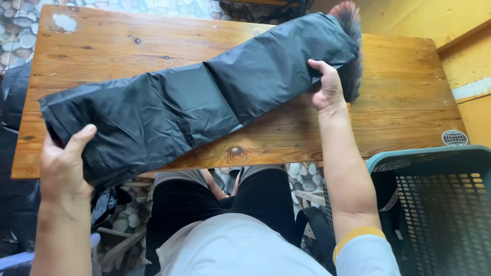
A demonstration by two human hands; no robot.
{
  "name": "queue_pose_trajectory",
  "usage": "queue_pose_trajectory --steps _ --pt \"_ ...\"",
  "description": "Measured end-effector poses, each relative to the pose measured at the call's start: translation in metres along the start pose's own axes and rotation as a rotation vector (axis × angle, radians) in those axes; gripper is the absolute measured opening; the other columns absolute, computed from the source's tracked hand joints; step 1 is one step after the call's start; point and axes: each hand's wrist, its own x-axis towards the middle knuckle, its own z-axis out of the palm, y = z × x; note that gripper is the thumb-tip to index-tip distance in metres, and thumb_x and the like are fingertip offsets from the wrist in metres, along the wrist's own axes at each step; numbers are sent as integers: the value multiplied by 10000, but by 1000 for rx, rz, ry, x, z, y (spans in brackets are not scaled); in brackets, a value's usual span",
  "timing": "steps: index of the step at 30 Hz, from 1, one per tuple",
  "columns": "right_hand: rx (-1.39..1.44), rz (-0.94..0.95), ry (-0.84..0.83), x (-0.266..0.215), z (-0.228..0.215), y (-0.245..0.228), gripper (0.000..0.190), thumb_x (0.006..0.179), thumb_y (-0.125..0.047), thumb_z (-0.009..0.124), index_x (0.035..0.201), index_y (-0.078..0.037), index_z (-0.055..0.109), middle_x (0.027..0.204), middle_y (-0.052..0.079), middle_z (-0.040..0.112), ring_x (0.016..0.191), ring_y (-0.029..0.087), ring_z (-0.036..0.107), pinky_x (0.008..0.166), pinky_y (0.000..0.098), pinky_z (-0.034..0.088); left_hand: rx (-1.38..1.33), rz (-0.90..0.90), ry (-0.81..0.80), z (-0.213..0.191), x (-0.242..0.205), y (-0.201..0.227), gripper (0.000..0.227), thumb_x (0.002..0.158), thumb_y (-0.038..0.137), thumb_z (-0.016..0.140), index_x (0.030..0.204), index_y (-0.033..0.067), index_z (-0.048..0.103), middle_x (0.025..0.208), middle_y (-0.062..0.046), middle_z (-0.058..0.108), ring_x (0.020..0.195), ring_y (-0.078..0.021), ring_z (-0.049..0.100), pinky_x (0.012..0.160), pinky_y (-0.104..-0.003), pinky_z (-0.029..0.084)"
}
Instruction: The person folds a large black plastic sheet on a wooden table, brushes it with a feather duster, and places a small black pouch into a plastic basket.
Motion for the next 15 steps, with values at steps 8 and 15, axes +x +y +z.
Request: queue_pose_trajectory --steps 8,15 --pt "-918 -1570 -157 76 -65 -35 458 755 18 915 1135 45 660 1166 201 685 1105 288 664 1062 366 484 286 670 -326 -50 101 -12 564 1016 -107 721 1495 58 471 1493 -179 552 1424 -313 533 1302 -515 436" --pt "211 104 -240 25 0 -43 823 988 -445 417 1639 -74 78 1621 242 403 1432 452 490 1137 644 406 578 1044 -595 -26 100 26 204 1148 -279 691 1094 -89 641 1326 -312 667 1389 -445 654 1325 -509 496"
